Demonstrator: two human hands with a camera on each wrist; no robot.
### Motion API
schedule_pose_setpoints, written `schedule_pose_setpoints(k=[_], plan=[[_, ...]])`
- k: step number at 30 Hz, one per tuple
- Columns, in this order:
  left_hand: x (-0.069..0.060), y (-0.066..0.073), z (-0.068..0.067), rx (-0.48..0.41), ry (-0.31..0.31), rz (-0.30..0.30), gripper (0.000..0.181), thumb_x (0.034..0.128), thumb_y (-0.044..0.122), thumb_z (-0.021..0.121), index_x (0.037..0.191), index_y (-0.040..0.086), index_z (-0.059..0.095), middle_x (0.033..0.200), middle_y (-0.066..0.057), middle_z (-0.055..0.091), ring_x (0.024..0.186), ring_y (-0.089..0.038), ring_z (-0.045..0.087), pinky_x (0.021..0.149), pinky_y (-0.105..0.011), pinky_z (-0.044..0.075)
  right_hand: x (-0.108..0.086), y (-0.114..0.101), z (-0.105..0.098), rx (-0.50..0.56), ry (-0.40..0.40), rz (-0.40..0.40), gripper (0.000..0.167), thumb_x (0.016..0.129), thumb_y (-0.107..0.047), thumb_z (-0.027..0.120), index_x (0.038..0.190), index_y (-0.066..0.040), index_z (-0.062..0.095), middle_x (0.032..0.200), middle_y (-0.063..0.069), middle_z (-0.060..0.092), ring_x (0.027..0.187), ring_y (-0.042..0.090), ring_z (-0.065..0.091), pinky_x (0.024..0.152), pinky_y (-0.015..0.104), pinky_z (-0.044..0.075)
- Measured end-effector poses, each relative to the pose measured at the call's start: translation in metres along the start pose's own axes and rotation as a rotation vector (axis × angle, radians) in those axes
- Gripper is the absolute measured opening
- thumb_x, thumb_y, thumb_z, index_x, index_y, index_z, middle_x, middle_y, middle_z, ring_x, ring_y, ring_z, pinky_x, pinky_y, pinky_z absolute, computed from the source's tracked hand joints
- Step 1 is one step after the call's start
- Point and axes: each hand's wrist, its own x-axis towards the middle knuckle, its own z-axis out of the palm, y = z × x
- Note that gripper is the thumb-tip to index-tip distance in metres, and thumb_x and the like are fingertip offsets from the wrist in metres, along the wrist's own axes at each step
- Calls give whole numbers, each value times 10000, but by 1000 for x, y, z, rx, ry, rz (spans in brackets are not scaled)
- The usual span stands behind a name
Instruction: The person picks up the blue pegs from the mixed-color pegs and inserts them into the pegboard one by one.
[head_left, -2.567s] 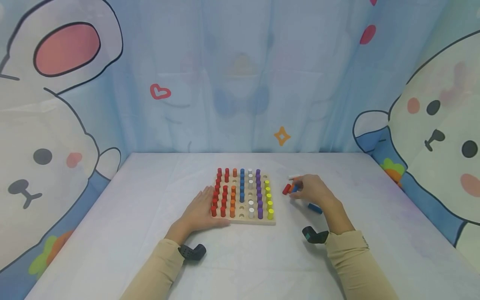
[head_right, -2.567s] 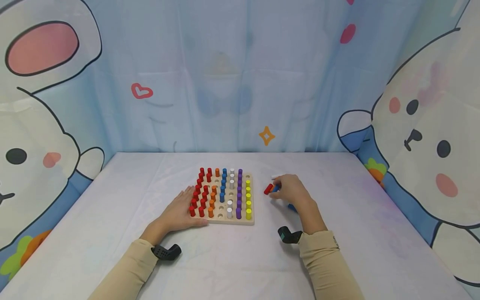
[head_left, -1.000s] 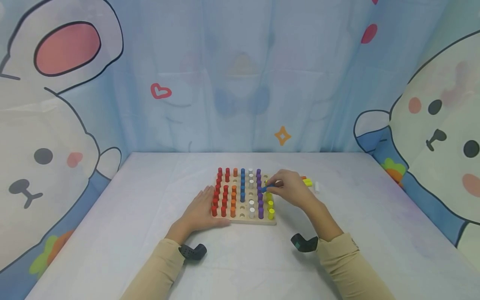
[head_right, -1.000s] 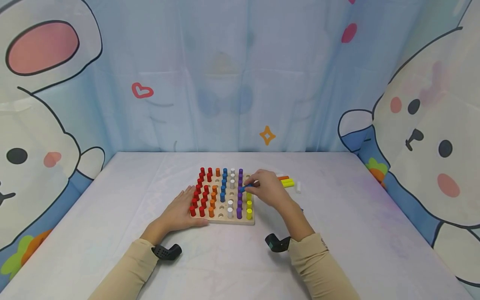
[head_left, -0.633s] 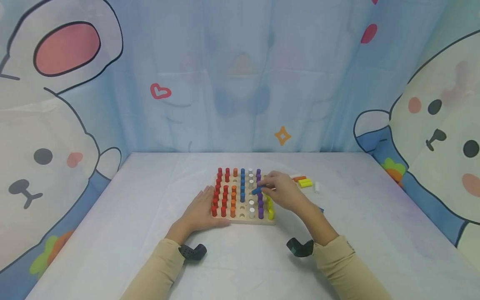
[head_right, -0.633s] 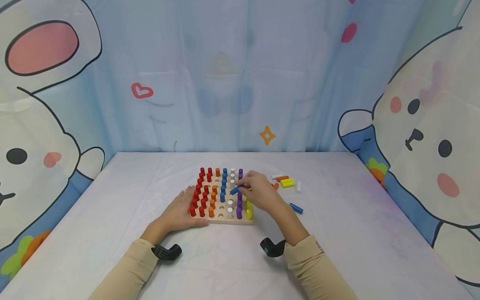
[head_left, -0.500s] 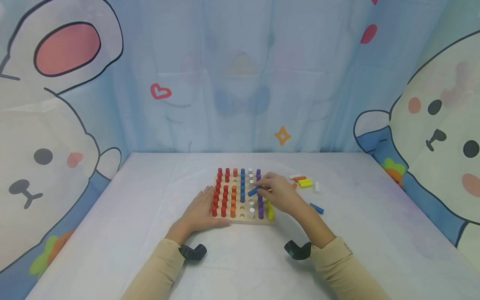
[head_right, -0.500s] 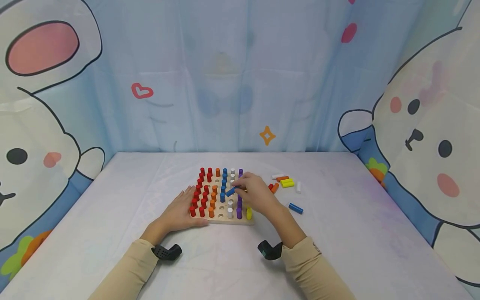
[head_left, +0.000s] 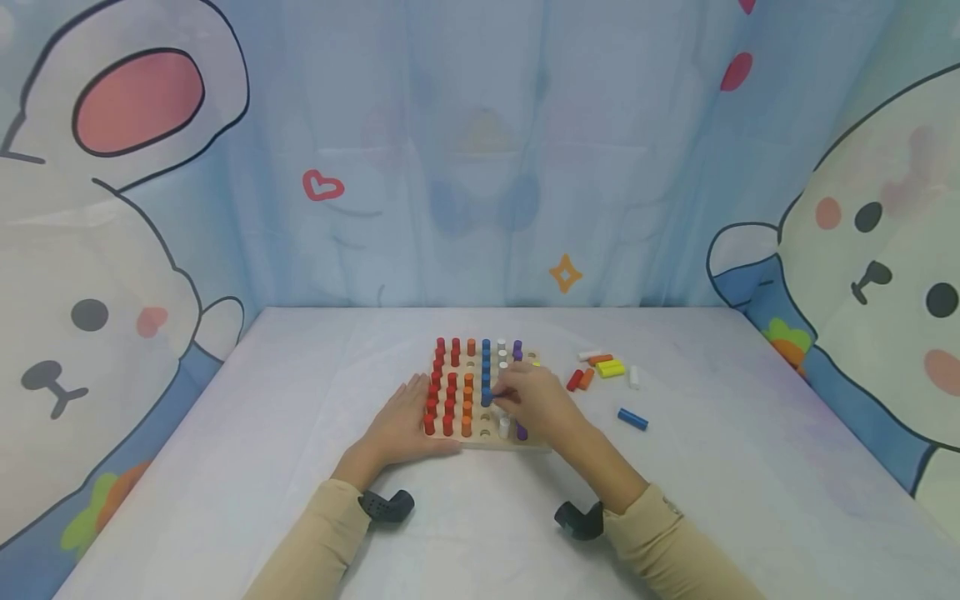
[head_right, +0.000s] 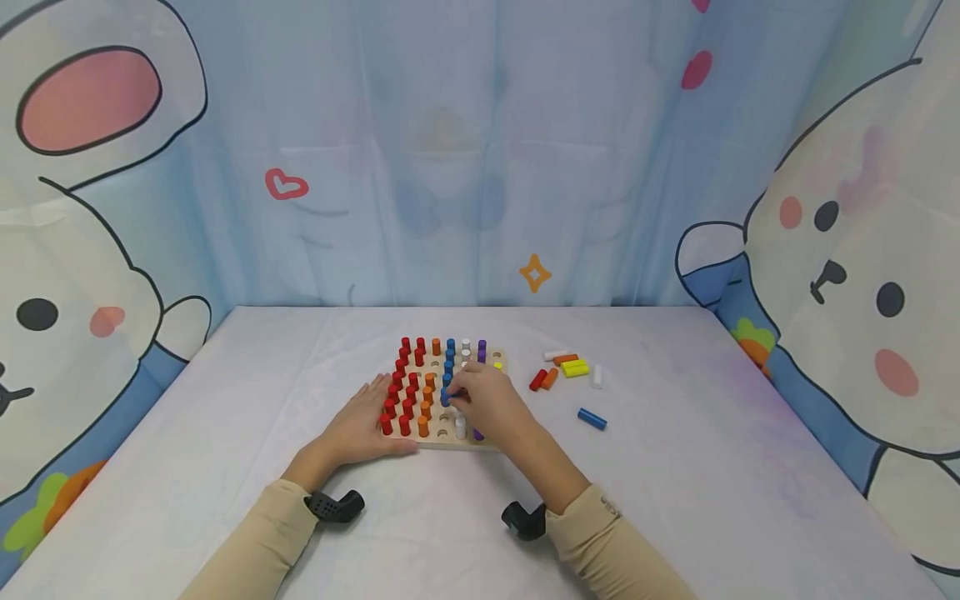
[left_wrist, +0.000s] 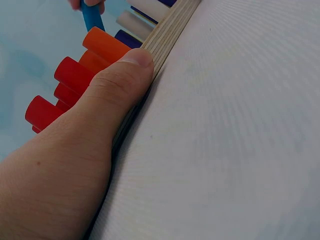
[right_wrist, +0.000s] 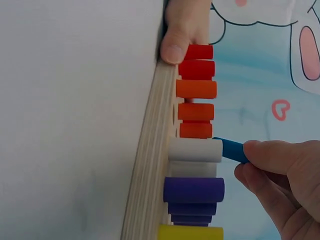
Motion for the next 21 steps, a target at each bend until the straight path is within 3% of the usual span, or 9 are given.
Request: schedule_pose_setpoints(k=[8, 12, 21], plan=[[0, 0, 1, 4, 2, 1, 1224, 649, 819, 577, 1526, 77, 154, 1594, -76, 188, 1487, -212, 115, 1214, -401, 125, -1, -3, 14, -104, -20, -52, 124, 823, -134, 741, 946, -122, 743, 928, -30, 684, 882, 108, 652, 787, 235, 569], [0, 0, 1, 6, -2, 0, 1223, 650, 817, 579, 1527, 79, 153, 1595, -72, 186, 1487, -208, 114, 1215, -397, 124, -2, -5, 19, -108, -38, -78, 155, 818, -112, 741, 973, -108, 748, 959, -10, 692, 925, 132, 656, 804, 251, 568], [1, 0, 1, 5, 1, -4, 1217, 654, 806, 587, 1528, 81, 147, 1596, -74, 182, 1487, -215, 114, 1213, -409, 131, -3, -4, 24, -148, 19, -186, 171, 775, -73, 772, 945, -73, 755, 933, 1, 691, 907, 128, 667, 787, 233, 569]])
